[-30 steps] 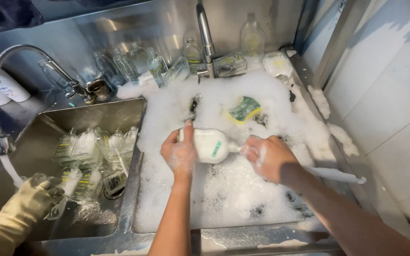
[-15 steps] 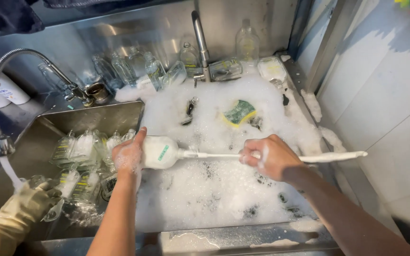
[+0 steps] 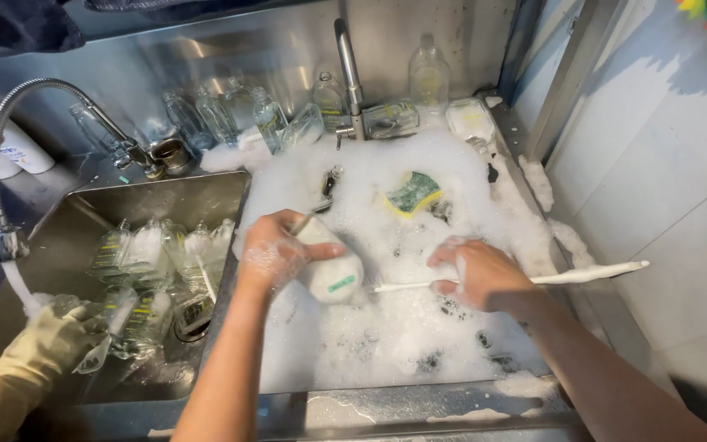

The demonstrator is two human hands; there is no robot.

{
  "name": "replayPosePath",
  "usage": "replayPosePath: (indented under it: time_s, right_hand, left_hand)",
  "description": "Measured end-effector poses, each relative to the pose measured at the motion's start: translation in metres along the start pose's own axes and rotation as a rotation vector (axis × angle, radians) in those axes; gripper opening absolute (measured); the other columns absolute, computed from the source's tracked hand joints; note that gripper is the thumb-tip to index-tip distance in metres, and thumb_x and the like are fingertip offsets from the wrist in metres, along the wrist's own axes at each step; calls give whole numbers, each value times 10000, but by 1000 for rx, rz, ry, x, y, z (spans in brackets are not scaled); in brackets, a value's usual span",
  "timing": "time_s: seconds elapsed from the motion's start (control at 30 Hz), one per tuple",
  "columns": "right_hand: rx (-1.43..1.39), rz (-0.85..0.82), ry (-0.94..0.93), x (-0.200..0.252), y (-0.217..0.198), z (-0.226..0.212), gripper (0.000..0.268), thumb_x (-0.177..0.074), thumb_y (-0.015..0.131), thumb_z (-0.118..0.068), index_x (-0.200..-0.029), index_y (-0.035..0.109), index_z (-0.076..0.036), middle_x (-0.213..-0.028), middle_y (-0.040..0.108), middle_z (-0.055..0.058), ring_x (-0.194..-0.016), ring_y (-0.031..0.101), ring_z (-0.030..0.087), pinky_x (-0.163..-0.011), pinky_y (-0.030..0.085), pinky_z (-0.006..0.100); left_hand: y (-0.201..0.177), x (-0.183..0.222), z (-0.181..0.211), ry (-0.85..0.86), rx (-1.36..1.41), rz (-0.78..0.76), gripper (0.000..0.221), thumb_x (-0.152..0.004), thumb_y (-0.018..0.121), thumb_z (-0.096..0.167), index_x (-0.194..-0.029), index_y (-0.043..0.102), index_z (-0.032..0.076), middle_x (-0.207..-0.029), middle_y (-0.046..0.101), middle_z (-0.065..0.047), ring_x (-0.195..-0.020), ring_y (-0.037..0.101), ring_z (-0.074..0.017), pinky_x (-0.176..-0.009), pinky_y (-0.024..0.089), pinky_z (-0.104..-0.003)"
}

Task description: Scrubbing the interior and exterior of glass bottles using a sponge and a long-handled brush in a soapy sink.

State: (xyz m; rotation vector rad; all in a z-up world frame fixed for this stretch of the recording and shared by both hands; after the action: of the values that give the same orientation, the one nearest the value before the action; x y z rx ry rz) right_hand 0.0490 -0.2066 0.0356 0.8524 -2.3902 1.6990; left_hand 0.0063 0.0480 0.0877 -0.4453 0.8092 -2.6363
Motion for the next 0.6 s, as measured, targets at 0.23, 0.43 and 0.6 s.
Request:
replayPosePath:
  time_s: [0.23,0.43,0.6]
  right_hand:
    - [-545,162,-375,-21,48,-10,801,-774,833,-266,-1449,448,-71,-1302,674,206,-1211,645,374,-1012,583,456]
    - [-1034,90,-442,-25,42,-27,756,-845,761,-110,-1522,428,-68,-1242,727,198,-1044,726,249,-807,675,359]
    - [-689,185,-189,-19,40,-19,751,-763,770,-166,-1461,512,-67,-1250,710,202,-1149,698,318,-1000,586,441]
  left_hand:
    - [65,-11,-10,168,358,-65,594,-496,1015,103,-1043,784,92,-967,768,-177,-944,749,-343,-857,634,-427]
    - [118,11,-19,-177,1498,-168,638,-901,705,300,-1449,549,13,-1501,541,-189,-1305,548,-309,-1049,486,-421]
    - [114,34,1,-208,1405,-183,847,-834,713,431,-1523,402,49,-1492,537,-239,-1358,509,-393,-1146,403,-526]
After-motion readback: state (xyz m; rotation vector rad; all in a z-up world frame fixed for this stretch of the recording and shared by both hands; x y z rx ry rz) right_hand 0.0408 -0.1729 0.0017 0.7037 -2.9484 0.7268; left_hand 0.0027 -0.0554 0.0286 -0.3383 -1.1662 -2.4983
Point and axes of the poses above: each hand's wrist, its own x-axis away from the middle knuckle, its own y-axis out of the palm, z = x × y, the point moved 4 cm from there along -x, towards the middle knuckle
